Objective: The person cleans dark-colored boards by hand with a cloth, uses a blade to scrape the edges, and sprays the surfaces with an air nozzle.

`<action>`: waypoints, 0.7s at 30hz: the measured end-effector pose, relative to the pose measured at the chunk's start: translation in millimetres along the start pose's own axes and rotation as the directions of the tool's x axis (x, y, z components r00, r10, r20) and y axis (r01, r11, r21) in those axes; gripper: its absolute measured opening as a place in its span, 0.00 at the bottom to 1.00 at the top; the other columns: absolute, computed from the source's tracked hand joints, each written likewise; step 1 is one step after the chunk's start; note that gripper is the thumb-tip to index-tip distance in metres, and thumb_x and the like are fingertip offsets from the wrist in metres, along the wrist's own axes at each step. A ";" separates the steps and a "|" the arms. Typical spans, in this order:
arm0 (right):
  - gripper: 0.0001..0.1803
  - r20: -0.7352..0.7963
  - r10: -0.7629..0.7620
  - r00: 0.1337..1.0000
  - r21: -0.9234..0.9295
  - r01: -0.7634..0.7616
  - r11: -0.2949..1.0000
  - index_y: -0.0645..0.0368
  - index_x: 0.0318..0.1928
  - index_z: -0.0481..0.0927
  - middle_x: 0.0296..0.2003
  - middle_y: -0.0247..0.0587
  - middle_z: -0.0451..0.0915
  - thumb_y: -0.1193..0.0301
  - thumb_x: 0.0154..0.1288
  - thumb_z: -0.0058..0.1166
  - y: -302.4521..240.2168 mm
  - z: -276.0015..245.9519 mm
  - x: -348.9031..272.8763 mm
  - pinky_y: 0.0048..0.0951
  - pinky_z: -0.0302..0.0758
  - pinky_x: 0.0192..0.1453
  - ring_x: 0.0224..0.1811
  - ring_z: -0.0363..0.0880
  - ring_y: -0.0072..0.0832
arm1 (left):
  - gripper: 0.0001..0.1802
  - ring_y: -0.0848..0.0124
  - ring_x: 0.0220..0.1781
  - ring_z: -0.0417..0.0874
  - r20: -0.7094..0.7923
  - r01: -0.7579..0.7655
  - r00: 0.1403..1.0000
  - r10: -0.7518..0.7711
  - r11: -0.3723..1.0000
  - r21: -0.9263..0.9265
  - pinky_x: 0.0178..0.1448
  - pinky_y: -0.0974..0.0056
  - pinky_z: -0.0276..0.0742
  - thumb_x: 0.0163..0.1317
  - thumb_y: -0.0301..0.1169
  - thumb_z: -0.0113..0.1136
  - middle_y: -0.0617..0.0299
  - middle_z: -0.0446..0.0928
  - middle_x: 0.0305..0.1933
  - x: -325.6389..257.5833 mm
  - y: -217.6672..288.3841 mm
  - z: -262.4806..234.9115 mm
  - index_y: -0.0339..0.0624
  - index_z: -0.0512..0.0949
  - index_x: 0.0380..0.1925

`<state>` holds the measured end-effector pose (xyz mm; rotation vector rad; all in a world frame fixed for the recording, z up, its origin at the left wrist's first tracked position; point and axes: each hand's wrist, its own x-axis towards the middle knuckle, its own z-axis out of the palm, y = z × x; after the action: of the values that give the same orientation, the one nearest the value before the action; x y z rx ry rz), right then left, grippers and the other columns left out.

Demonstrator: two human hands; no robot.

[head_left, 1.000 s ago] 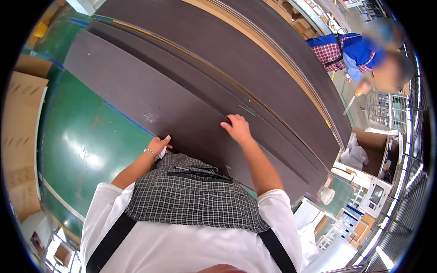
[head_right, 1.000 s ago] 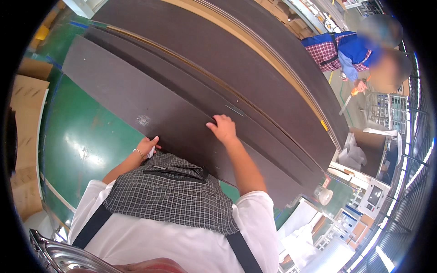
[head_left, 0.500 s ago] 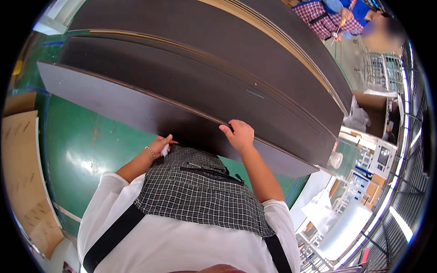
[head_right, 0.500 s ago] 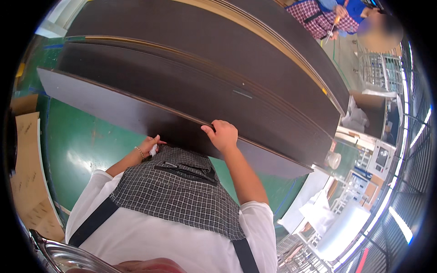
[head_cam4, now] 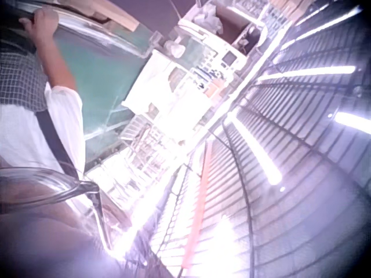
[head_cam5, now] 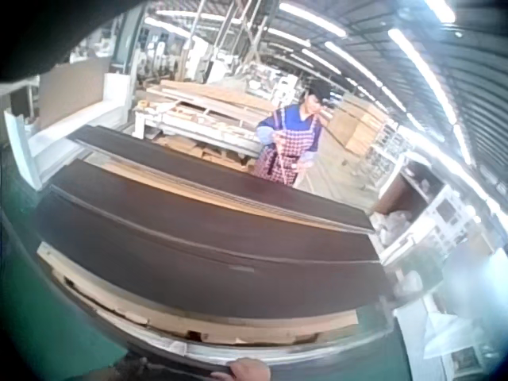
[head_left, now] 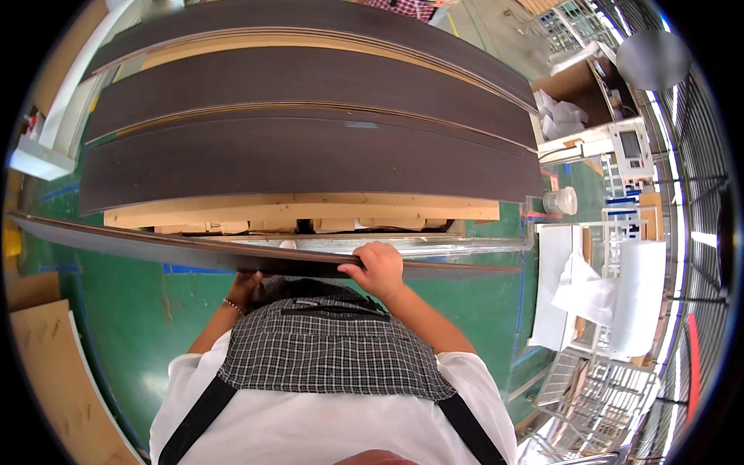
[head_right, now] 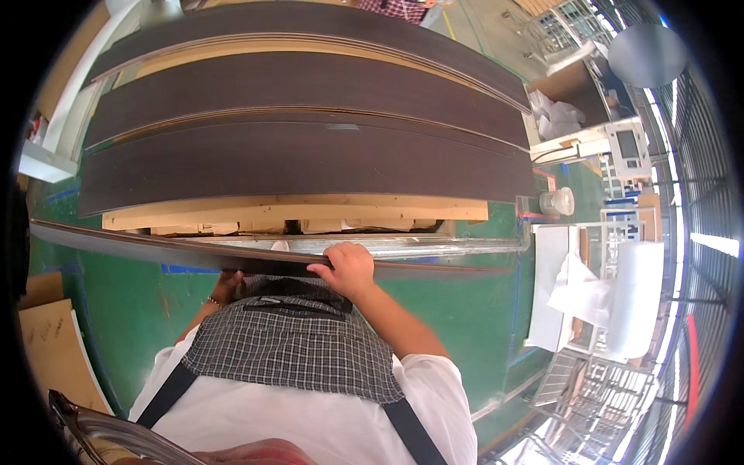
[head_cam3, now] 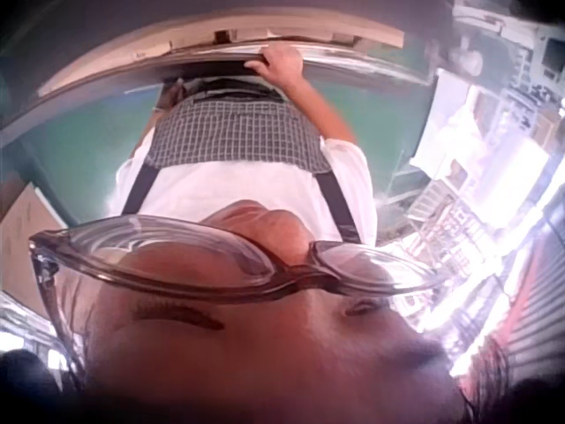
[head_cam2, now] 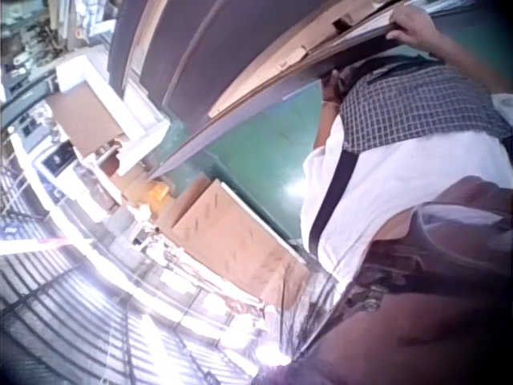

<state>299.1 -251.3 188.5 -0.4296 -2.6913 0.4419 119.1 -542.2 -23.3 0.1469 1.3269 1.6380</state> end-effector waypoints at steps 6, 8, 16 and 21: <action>0.24 -0.205 0.026 0.978 0.061 -0.013 0.998 0.53 0.26 0.78 0.23 0.38 0.77 0.46 0.48 0.67 39.3 -16.6 -114.0 0.38 0.73 0.30 0.26 0.77 0.39 | 0.20 0.65 0.45 0.83 0.071 -0.187 0.981 0.180 0.977 0.107 0.27 0.63 0.76 0.65 0.31 0.60 0.55 0.79 0.47 -32.6 -35.9 55.4 0.39 0.70 0.55; 0.24 -0.277 0.056 0.959 0.067 -0.039 0.997 0.54 0.25 0.78 0.22 0.39 0.77 0.46 0.47 0.67 47.8 -24.4 -165.1 0.38 0.73 0.30 0.26 0.77 0.40 | 0.17 0.65 0.44 0.83 0.152 -0.252 0.962 0.226 0.952 0.176 0.27 0.64 0.76 0.65 0.30 0.58 0.56 0.79 0.43 -44.1 -58.9 70.5 0.39 0.71 0.52; 0.29 -0.405 0.133 0.905 0.139 -0.083 0.987 0.56 0.26 0.74 0.23 0.40 0.73 0.43 0.47 0.66 29.5 -71.6 -291.7 0.41 0.71 0.34 0.28 0.75 0.44 | 0.17 0.76 0.25 0.75 0.174 -0.419 0.907 0.383 0.782 0.462 0.26 0.69 0.74 0.61 0.32 0.65 0.63 0.77 0.33 -118.2 -14.4 134.7 0.38 0.72 0.47; 0.24 -0.481 0.433 0.763 0.495 -0.171 0.852 0.62 0.28 0.75 0.23 0.44 0.71 0.53 0.54 0.67 4.6 -103.2 -302.4 0.38 0.70 0.33 0.27 0.72 0.42 | 0.16 0.77 0.23 0.75 0.287 -0.632 0.755 0.590 0.538 0.558 0.26 0.72 0.72 0.58 0.32 0.68 0.64 0.76 0.28 -173.1 82.0 219.2 0.37 0.76 0.42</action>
<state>609.1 -328.5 182.6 -0.7464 -1.8580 0.8230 294.0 -513.1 207.6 1.2011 1.8682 1.6265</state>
